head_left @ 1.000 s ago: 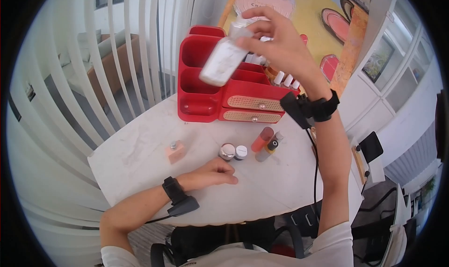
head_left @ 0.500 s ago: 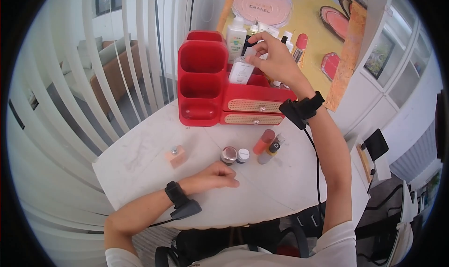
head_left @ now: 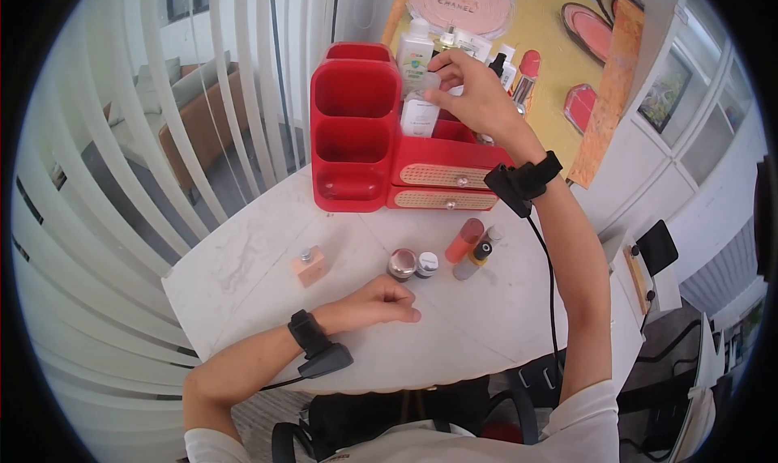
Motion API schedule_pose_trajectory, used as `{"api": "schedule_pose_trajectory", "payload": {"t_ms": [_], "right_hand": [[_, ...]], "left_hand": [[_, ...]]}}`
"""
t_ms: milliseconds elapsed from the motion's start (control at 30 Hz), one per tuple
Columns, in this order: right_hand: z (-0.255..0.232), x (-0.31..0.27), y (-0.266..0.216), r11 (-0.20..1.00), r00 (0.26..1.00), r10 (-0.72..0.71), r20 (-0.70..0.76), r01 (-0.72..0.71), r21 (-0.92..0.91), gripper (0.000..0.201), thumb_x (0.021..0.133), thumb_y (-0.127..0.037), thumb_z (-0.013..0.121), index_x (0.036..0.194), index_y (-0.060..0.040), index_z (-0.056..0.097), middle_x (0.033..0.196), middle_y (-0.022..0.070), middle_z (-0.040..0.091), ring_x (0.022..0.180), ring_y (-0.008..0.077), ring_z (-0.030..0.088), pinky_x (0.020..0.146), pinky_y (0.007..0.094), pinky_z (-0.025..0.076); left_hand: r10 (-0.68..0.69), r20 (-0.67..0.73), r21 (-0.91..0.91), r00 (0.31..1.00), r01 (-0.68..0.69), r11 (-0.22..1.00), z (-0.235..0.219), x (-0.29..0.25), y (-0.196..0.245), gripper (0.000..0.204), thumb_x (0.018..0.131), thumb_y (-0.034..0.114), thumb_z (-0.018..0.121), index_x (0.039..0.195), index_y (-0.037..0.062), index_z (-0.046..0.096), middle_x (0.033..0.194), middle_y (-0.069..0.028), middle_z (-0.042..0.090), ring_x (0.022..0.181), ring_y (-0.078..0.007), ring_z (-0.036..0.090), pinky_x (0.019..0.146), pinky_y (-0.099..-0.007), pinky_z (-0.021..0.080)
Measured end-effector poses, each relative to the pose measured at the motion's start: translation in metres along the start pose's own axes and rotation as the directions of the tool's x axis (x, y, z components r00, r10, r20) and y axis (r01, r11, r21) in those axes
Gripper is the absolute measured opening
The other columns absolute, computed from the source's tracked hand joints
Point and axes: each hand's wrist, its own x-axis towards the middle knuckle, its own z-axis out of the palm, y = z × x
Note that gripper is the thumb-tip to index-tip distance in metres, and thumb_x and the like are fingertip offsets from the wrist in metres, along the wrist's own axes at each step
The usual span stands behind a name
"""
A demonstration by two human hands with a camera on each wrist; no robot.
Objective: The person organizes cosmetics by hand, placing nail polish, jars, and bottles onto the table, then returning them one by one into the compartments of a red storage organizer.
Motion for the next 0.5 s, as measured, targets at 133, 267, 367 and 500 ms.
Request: {"api": "schedule_pose_trajectory", "payload": {"t_ms": [133, 267, 367, 500], "right_hand": [[-0.003, -0.007, -0.005, 0.996, 0.998, -0.001, -0.068, -0.005, -0.089, 0.038, 0.08, -0.018, 0.076, 0.109, 0.0015, 0.059, 0.101, 0.0164, 0.067, 0.091, 0.025, 0.064, 0.082, 0.0354, 0.052], [-0.005, -0.024, -0.046, 0.954, 0.915, -0.259, -0.309, 0.191, -0.233, 0.029, 0.079, -0.014, 0.073, 0.101, 0.0002, 0.06, 0.096, 0.0149, 0.065, 0.087, 0.0262, 0.063, 0.078, 0.036, 0.051], [0.013, -0.041, -0.086, 0.952, 0.949, -0.293, 0.119, 0.278, 0.132, 0.02, 0.079, -0.013, 0.069, 0.096, -0.0025, 0.063, 0.093, 0.0123, 0.066, 0.085, 0.0284, 0.064, 0.074, 0.0379, 0.051], [0.082, -0.07, -0.093, 0.889, 0.771, -0.452, 0.45, 0.433, 0.152, 0.025, 0.082, -0.017, 0.072, 0.101, -0.0021, 0.065, 0.092, 0.0146, 0.067, 0.087, 0.0304, 0.066, 0.076, 0.0399, 0.051]], "left_hand": [[0.004, 0.003, 0.001, 1.0, -0.004, 1.0, -0.001, 0.0, -0.002, 0.047, 0.091, 0.018, 0.065, 0.057, 0.0112, 0.035, 0.057, 0.007, 0.029, 0.055, -0.0051, 0.026, 0.052, -0.0269, 0.021], [0.001, -0.004, 0.007, 1.0, -0.001, 1.0, -0.002, 0.0, -0.002, 0.046, 0.091, 0.018, 0.065, 0.057, 0.0115, 0.034, 0.056, 0.0071, 0.03, 0.055, -0.005, 0.026, 0.052, -0.0269, 0.021], [0.004, 0.004, 0.009, 1.0, -0.004, 1.0, -0.001, 0.001, -0.002, 0.046, 0.091, 0.018, 0.065, 0.057, 0.0116, 0.034, 0.056, 0.0071, 0.029, 0.055, -0.0049, 0.027, 0.052, -0.027, 0.021], [-0.026, 0.009, 0.045, 1.0, 0.025, 0.999, -0.002, -0.001, 0.001, 0.045, 0.091, 0.019, 0.065, 0.057, 0.0116, 0.036, 0.058, 0.0073, 0.03, 0.056, -0.0048, 0.028, 0.053, -0.0267, 0.022]]}}
